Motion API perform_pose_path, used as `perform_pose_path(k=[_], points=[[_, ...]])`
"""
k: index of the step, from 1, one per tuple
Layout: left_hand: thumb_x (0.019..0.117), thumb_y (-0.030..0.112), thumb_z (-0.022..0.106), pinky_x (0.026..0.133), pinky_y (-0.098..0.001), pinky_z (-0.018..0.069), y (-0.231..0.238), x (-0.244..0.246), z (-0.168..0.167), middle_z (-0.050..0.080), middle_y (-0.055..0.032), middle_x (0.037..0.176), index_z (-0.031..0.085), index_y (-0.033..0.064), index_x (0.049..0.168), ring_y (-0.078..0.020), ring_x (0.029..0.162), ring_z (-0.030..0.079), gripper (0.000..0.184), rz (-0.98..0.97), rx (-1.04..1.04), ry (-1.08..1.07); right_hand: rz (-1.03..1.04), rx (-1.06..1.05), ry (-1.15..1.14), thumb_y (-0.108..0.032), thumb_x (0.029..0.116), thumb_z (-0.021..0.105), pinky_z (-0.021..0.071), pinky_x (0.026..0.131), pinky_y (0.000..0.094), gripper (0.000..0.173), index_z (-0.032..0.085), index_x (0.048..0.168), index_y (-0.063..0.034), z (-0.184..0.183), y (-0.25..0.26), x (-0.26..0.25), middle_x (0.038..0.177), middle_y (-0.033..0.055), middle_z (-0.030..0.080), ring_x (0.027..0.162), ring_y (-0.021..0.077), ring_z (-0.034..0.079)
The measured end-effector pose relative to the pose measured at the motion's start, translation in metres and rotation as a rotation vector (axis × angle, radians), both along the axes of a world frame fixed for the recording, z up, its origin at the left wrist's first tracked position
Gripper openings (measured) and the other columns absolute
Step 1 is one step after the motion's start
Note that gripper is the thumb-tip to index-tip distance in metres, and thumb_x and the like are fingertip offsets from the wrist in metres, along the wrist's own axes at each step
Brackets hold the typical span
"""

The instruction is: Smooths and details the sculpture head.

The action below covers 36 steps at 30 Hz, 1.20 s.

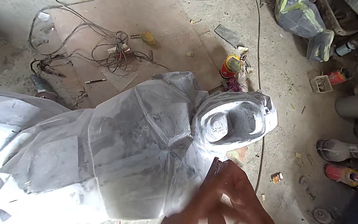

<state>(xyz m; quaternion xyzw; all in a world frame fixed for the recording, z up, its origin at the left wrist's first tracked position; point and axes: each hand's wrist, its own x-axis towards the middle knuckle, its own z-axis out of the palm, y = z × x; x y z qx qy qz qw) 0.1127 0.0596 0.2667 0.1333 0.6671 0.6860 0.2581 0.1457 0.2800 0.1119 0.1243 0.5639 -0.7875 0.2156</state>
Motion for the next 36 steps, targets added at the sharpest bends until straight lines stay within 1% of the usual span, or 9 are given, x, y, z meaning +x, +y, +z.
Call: perform_pose_path(k=[3,6,13,16,19,22,25,31,36], points=[[0.0843,0.041,0.082,0.117,-0.0471,0.0454,0.012,0.000,-0.105,0.056,-0.0012,0.150,0.024,0.0152,0.163,-0.0197,0.139,0.052,0.101,0.128,-0.227,0.149,0.242,0.041,0.017,-0.013,0.0840,0.085,0.0650,0.075,0.0385,0.037,0.063,0.112,-0.0036,0.009,0.010,-0.008,0.106,0.0107,0.070,0.089,0.0214,0.073],[0.0890,0.026,0.078,0.111,-0.0449,0.0517,0.029,0.002,-0.152,0.065,-0.0030,0.135,0.039,0.0124,0.157,-0.0194,0.127,0.062,0.080,0.092,-0.114,0.100,0.347,0.140,0.060,-0.014,0.0821,0.086,0.0618,0.071,0.0340,0.039,0.062,0.112,-0.0075,0.012,0.017,-0.014,0.099,0.0058,0.068,0.085,0.0171,0.069],[0.0965,0.030,0.073,0.084,-0.0322,0.0601,0.039,-0.011,-0.165,0.073,-0.0016,0.098,0.067,0.0091,0.111,-0.0135,0.091,0.071,0.027,-0.113,-0.029,-0.284,0.341,0.231,0.047,-0.021,0.0723,0.095,0.0620,0.074,0.0332,0.067,0.055,0.125,-0.0127,0.005,0.045,-0.026,0.097,0.0039,0.066,0.085,0.0176,0.068],[0.1061,0.032,0.057,0.085,-0.0298,0.0592,0.042,-0.015,-0.168,0.073,-0.0001,0.096,0.071,0.0080,0.109,-0.0084,0.090,0.070,0.028,-0.257,0.080,-0.462,0.289,0.110,0.044,-0.014,0.0714,0.095,0.0622,0.079,0.0366,0.069,0.054,0.127,-0.0100,0.001,0.048,-0.032,0.103,0.0084,0.066,0.091,0.0221,0.068],[0.1095,0.034,0.048,0.082,-0.0305,0.0599,0.040,-0.024,-0.179,0.072,0.0002,0.091,0.071,0.0087,0.105,-0.0069,0.086,0.069,0.034,-0.143,-0.081,-0.285,0.335,0.357,0.155,-0.033,0.0783,0.090,0.0588,0.094,0.0370,0.065,0.060,0.134,-0.0181,-0.014,0.061,-0.048,0.122,0.0004,0.067,0.110,0.0150,0.066],[0.1077,0.031,0.050,0.084,-0.0321,0.0591,0.029,-0.054,-0.206,0.072,0.0008,0.100,0.072,0.0116,0.114,-0.0071,0.093,0.068,0.030,0.215,-0.576,0.232,0.243,0.750,0.408,-0.033,0.0905,0.078,0.0551,0.101,0.0430,0.047,0.064,0.131,-0.0137,-0.029,0.091,-0.095,0.134,0.0049,0.064,0.123,0.0176,0.061],[0.1057,0.030,0.052,0.102,-0.0504,0.0483,0.028,-0.083,-0.251,0.064,-0.0132,0.130,0.069,0.0045,0.122,-0.0289,0.120,0.059,0.035,0.378,-0.903,0.634,0.052,1.155,0.642,-0.037,0.0965,0.069,0.0496,0.107,0.0509,0.039,0.069,0.123,-0.0085,-0.049,0.128,-0.157,0.135,0.0147,0.062,0.130,0.0293,0.057],[0.1062,0.041,0.047,0.119,-0.0594,0.0335,0.060,-0.060,-0.315,0.018,-0.0026,0.173,0.048,0.0346,0.154,-0.0344,0.157,0.021,0.048,0.126,-1.194,0.627,-0.035,1.643,0.434,-0.069,0.0931,0.050,0.0230,0.112,0.0754,0.075,0.045,0.152,-0.0230,-0.103,0.153,-0.215,0.166,0.0183,0.028,0.151,0.0453,0.026],[0.1075,0.042,0.043,0.108,-0.0516,0.0478,0.048,-0.070,-0.317,0.012,-0.0040,0.174,0.034,0.0371,0.161,-0.0321,0.145,0.044,0.054,-0.004,-1.283,0.686,-0.037,1.577,0.289,-0.079,0.0875,0.049,0.0330,0.109,0.0712,0.083,0.043,0.153,-0.0271,-0.105,0.152,-0.219,0.167,0.0120,0.027,0.150,0.0413,0.031]])
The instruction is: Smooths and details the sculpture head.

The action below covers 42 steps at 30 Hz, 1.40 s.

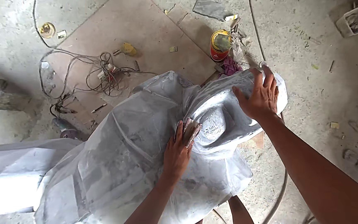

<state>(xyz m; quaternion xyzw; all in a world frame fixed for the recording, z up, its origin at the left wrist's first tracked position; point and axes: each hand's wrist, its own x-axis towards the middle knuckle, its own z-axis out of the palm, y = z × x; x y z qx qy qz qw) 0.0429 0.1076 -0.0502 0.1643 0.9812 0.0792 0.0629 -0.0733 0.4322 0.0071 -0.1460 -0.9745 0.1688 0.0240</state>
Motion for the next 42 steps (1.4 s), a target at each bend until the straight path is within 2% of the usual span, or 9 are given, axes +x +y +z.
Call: perform_pose_path(k=[5,9,23,26,32,35,37,40,42], points=[[0.1063,0.026,0.045,0.085,-0.0490,0.0579,0.008,0.009,0.006,0.013,-0.0057,0.173,0.037,0.0266,0.161,-0.0325,0.118,0.065,0.055,0.018,-0.007,-0.037,-0.008,-0.022,-0.014,-0.082,0.0845,0.048,0.0415,0.103,0.0620,0.088,0.045,0.151,-0.0254,0.000,-0.001,-0.001,0.160,0.0133,0.037,0.143,0.0379,0.041],[0.1054,0.022,0.048,0.086,-0.0473,0.0577,0.019,0.013,0.003,0.026,-0.0064,0.170,0.049,0.0188,0.154,-0.0316,0.115,0.067,0.049,0.066,0.018,0.018,-0.038,-0.016,-0.048,-0.085,0.0827,0.048,0.0451,0.099,0.0600,0.089,0.047,0.150,-0.0261,0.002,-0.002,-0.002,0.157,0.0119,0.042,0.141,0.0367,0.044],[0.1059,0.019,0.048,0.084,-0.0498,0.0549,0.023,-0.007,0.004,0.022,0.0039,0.171,0.043,0.0231,0.158,-0.0296,0.110,0.066,0.053,0.020,0.017,0.004,-0.038,-0.035,-0.111,-0.086,0.0811,0.050,0.0473,0.094,0.0603,0.090,0.045,0.150,-0.0271,0.001,-0.002,0.002,0.154,0.0124,0.044,0.134,0.0375,0.049],[0.1046,0.017,0.048,0.082,-0.0460,0.0585,0.011,0.024,0.009,0.033,-0.0001,0.167,0.046,0.0207,0.156,-0.0264,0.107,0.071,0.052,0.024,0.001,-0.018,-0.035,-0.034,-0.101,-0.086,0.0807,0.049,0.0471,0.095,0.0605,0.091,0.045,0.150,-0.0282,0.004,-0.001,-0.003,0.154,0.0112,0.044,0.135,0.0372,0.048],[0.1049,0.015,0.043,0.092,-0.0414,0.0564,-0.005,0.022,0.016,0.034,-0.0001,0.167,0.051,0.0161,0.152,-0.0234,0.119,0.066,0.048,0.003,0.142,0.018,-0.035,-0.030,-0.120,-0.086,0.0808,0.048,0.0467,0.094,0.0601,0.090,0.047,0.149,-0.0271,0.004,-0.001,-0.004,0.152,0.0108,0.047,0.132,0.0374,0.051],[0.1076,0.016,0.037,0.113,-0.0385,0.0471,-0.011,0.016,0.025,0.031,-0.0049,0.168,0.046,0.0128,0.155,-0.0190,0.146,0.045,0.048,0.082,0.280,0.041,-0.034,-0.026,-0.133,-0.087,0.0806,0.047,0.0470,0.094,0.0595,0.090,0.047,0.148,-0.0276,0.003,-0.001,-0.003,0.152,0.0105,0.047,0.133,0.0371,0.050],[0.1071,0.015,0.037,0.116,-0.0411,0.0444,-0.006,0.007,0.026,0.025,-0.0064,0.170,0.041,0.0126,0.158,-0.0201,0.150,0.038,0.051,0.075,0.285,0.031,-0.033,-0.030,-0.139,-0.087,0.0810,0.048,0.0473,0.093,0.0598,0.089,0.047,0.148,-0.0281,0.004,-0.001,-0.002,0.151,0.0102,0.047,0.132,0.0372,0.051],[0.1037,0.013,0.045,0.089,-0.0507,0.0563,0.011,-0.004,0.007,0.012,-0.0026,0.174,0.040,0.0217,0.159,-0.0285,0.131,0.058,0.057,0.013,0.160,-0.021,-0.031,-0.034,-0.144,-0.087,0.0809,0.047,0.0470,0.092,0.0599,0.090,0.046,0.149,-0.0284,0.005,-0.001,-0.003,0.151,0.0101,0.047,0.131,0.0370,0.051],[0.1050,0.020,0.048,0.086,-0.0509,0.0569,0.014,-0.007,-0.004,0.013,0.0024,0.173,0.046,0.0226,0.156,-0.0284,0.123,0.063,0.051,0.012,0.099,-0.019,-0.031,-0.027,-0.150,-0.087,0.0810,0.046,0.0472,0.092,0.0596,0.090,0.046,0.149,-0.0286,0.005,0.000,-0.005,0.151,0.0095,0.047,0.130,0.0364,0.052]])
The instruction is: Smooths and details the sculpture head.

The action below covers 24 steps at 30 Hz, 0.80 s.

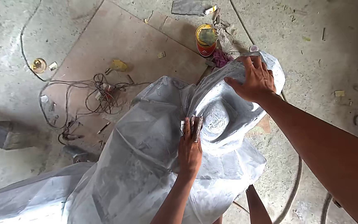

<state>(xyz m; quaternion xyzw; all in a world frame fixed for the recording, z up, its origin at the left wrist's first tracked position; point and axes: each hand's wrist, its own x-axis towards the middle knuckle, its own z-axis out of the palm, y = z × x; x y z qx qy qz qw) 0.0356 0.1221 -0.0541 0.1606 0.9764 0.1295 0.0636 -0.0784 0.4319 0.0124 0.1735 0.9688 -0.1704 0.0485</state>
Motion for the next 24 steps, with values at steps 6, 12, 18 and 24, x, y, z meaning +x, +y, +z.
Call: perform_pose_path(k=[6,12,18,24], points=[[0.1065,0.020,0.044,0.096,-0.0443,0.0565,0.001,0.020,0.006,0.023,0.0009,0.171,0.042,0.0187,0.159,-0.0238,0.129,0.061,0.052,0.041,0.038,-0.038,0.016,-0.012,0.011,-0.085,0.0819,0.049,0.0475,0.092,0.0626,0.089,0.048,0.148,-0.0258,0.002,0.001,-0.003,0.151,0.0117,0.048,0.131,0.0385,0.052],[0.1061,0.017,0.046,0.086,-0.0488,0.0575,0.009,0.007,0.006,0.020,0.0025,0.172,0.041,0.0202,0.159,-0.0269,0.120,0.065,0.053,0.029,-0.042,-0.043,0.023,-0.009,-0.020,-0.085,0.0820,0.049,0.0472,0.092,0.0612,0.089,0.048,0.148,-0.0254,0.001,0.001,0.001,0.151,0.0113,0.048,0.130,0.0375,0.053],[0.1057,0.018,0.043,0.107,-0.0369,0.0530,-0.015,0.065,0.062,0.049,-0.0098,0.157,0.055,0.0094,0.148,-0.0210,0.136,0.057,0.045,0.109,0.072,-0.199,0.032,-0.012,-0.004,-0.086,0.0819,0.047,0.0471,0.092,0.0601,0.087,0.051,0.146,-0.0272,-0.001,0.002,0.000,0.147,0.0096,0.051,0.126,0.0354,0.056],[0.1047,0.018,0.044,0.110,-0.0452,0.0490,-0.019,0.012,0.031,0.033,-0.0158,0.165,0.055,0.0078,0.147,-0.0284,0.144,0.046,0.045,0.136,0.149,0.012,0.037,-0.009,-0.017,-0.086,0.0819,0.047,0.0467,0.092,0.0590,0.086,0.051,0.145,-0.0275,-0.001,0.001,0.000,0.147,0.0084,0.051,0.126,0.0342,0.056]])
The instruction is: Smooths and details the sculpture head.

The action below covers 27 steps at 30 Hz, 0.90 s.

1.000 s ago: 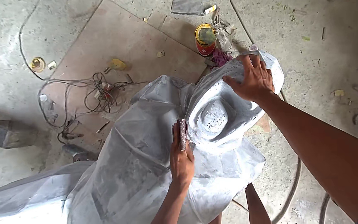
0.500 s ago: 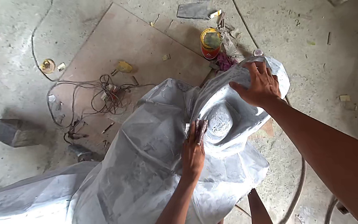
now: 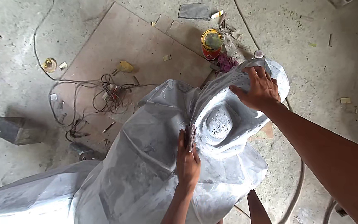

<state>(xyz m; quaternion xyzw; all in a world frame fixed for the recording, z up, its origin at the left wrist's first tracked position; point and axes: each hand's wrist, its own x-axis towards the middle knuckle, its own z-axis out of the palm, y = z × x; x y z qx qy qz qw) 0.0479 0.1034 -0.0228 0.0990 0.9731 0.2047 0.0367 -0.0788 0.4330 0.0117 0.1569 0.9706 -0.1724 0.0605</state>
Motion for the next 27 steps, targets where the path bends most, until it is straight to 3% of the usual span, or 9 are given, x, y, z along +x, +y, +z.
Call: perform_pose_path(k=[3,5,8,11,14,17,21,23,27], points=[[0.1025,0.017,0.048,0.092,-0.0514,0.0562,0.012,-0.010,-0.025,0.022,-0.0080,0.171,0.047,0.0252,0.156,-0.0321,0.128,0.059,0.054,-0.083,-0.130,0.013,0.000,0.008,0.001,-0.086,0.0818,0.046,0.0469,0.091,0.0592,0.086,0.051,0.145,-0.0278,0.000,0.000,-0.001,0.147,0.0087,0.051,0.126,0.0342,0.056],[0.1032,0.017,0.046,0.082,-0.0502,0.0566,0.015,-0.004,-0.026,0.021,0.0007,0.172,0.039,0.0329,0.160,-0.0278,0.113,0.067,0.059,-0.110,-0.221,-0.009,0.004,0.012,0.006,-0.086,0.0818,0.046,0.0472,0.091,0.0591,0.085,0.052,0.144,-0.0280,-0.001,0.001,-0.001,0.147,0.0085,0.052,0.125,0.0340,0.057],[0.1054,0.021,0.045,0.078,-0.0443,0.0606,0.006,0.016,-0.007,0.047,0.0013,0.159,0.052,0.0232,0.152,-0.0212,0.097,0.074,0.048,-0.115,-0.172,-0.103,0.012,0.002,0.017,-0.085,0.0827,0.047,0.0469,0.091,0.0598,0.084,0.051,0.144,-0.0271,-0.001,0.000,-0.001,0.146,0.0095,0.052,0.125,0.0344,0.056],[0.1048,0.020,0.042,0.100,-0.0456,0.0559,-0.005,0.029,0.017,0.061,-0.0096,0.144,0.062,0.0083,0.141,-0.0248,0.122,0.067,0.043,0.015,-0.025,-0.109,0.003,-0.004,0.021,-0.085,0.0822,0.048,0.0466,0.092,0.0614,0.086,0.052,0.144,-0.0269,-0.001,0.002,-0.003,0.144,0.0095,0.053,0.123,0.0352,0.057],[0.1057,0.023,0.037,0.119,-0.0531,0.0361,0.002,0.005,0.005,0.048,-0.0141,0.157,0.053,0.0062,0.149,-0.0330,0.146,0.043,0.049,0.115,-0.027,-0.008,0.005,-0.002,0.008,-0.086,0.0821,0.047,0.0470,0.091,0.0608,0.086,0.052,0.145,-0.0267,-0.003,0.003,-0.001,0.145,0.0095,0.053,0.122,0.0350,0.058],[0.1099,0.029,0.033,0.127,-0.0499,0.0225,0.026,-0.042,-0.040,0.035,-0.0062,0.166,0.038,0.0111,0.160,-0.0256,0.154,0.030,0.053,0.075,0.089,-0.034,0.013,0.012,0.025,-0.086,0.0818,0.047,0.0476,0.091,0.0602,0.086,0.053,0.144,-0.0269,-0.002,0.003,0.000,0.143,0.0096,0.055,0.121,0.0343,0.059],[0.1117,0.033,0.036,0.125,-0.0484,0.0260,0.032,-0.086,-0.051,0.042,-0.0034,0.162,0.045,0.0119,0.155,-0.0252,0.150,0.037,0.049,-0.039,0.208,-0.087,0.019,0.022,0.010,-0.087,0.0820,0.045,0.0470,0.092,0.0608,0.087,0.053,0.143,-0.0259,-0.003,0.001,0.001,0.141,0.0102,0.057,0.123,0.0341,0.059],[0.1118,0.033,0.033,0.127,-0.0448,0.0263,0.020,-0.069,-0.044,0.042,-0.0047,0.162,0.043,0.0114,0.157,-0.0216,0.152,0.034,0.051,-0.045,0.181,-0.106,0.029,0.019,-0.007,-0.087,0.0828,0.045,0.0465,0.093,0.0624,0.086,0.053,0.143,-0.0257,-0.002,-0.001,0.002,0.140,0.0102,0.058,0.124,0.0348,0.058],[0.1100,0.030,0.037,0.123,-0.0418,0.0344,0.002,-0.045,-0.041,0.052,-0.0083,0.154,0.051,0.0084,0.150,-0.0207,0.147,0.043,0.048,0.019,0.202,-0.118,0.005,0.024,-0.012,-0.089,0.0808,0.045,0.0458,0.095,0.0626,0.088,0.056,0.141,-0.0258,-0.001,-0.002,-0.001,0.138,0.0101,0.060,0.122,0.0344,0.060]])
